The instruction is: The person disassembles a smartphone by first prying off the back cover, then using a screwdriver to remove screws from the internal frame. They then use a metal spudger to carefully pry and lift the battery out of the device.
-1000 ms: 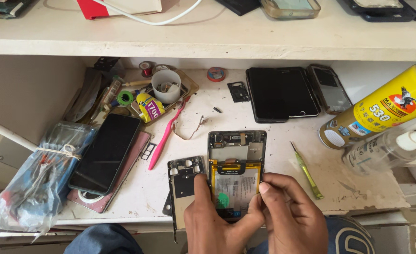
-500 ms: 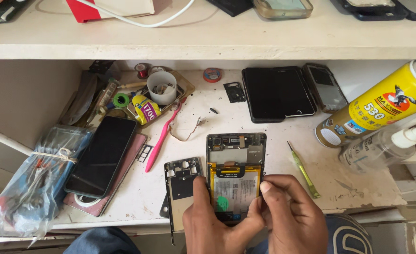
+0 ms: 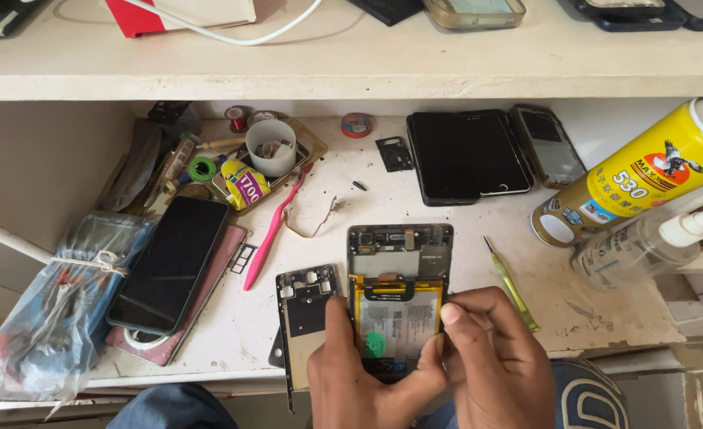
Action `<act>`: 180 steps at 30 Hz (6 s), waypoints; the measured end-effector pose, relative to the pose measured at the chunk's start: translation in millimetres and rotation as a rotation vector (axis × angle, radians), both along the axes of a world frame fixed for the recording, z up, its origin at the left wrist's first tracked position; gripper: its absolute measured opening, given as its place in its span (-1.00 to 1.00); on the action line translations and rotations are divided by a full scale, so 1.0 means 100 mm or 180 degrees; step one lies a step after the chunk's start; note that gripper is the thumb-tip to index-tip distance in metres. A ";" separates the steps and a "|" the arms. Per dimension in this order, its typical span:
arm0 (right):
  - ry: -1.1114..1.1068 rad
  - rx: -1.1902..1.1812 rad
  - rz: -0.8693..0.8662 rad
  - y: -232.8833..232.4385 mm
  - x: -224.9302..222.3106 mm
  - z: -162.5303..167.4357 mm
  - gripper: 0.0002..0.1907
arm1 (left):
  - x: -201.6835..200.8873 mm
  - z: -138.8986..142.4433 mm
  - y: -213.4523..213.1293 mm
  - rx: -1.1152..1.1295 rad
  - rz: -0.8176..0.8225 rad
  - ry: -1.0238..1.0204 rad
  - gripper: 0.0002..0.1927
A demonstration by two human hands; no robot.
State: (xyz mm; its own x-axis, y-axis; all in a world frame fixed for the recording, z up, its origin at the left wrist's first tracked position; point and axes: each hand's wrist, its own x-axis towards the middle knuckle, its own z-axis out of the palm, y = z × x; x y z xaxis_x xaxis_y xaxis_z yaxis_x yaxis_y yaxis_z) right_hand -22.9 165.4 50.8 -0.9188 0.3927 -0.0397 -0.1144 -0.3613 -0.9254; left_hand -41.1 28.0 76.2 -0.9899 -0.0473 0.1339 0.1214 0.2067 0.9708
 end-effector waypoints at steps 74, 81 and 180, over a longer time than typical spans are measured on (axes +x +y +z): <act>0.0394 -0.0134 0.0015 0.03 -0.05 -0.01 -0.91 | 0.04 -0.04 0.05 0.0222 -0.0114 -0.0001 -0.38; 0.0127 -0.0251 0.0032 0.05 -0.06 0.07 -0.88 | 0.06 -0.05 0.08 0.0214 -0.0065 0.0024 -0.38; 0.0162 0.0192 0.0308 0.21 -0.09 0.13 -0.88 | 0.02 -0.06 0.07 0.0392 -0.0181 -0.0048 -0.40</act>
State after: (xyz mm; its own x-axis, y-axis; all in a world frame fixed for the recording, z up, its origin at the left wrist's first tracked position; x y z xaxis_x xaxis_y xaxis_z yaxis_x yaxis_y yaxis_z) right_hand -31.8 186.5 63.7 -0.9527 0.3025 0.0288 -0.1290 -0.3169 -0.9397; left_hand -39.4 34.8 70.6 -0.9933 -0.0063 0.1156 0.1147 0.0792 0.9902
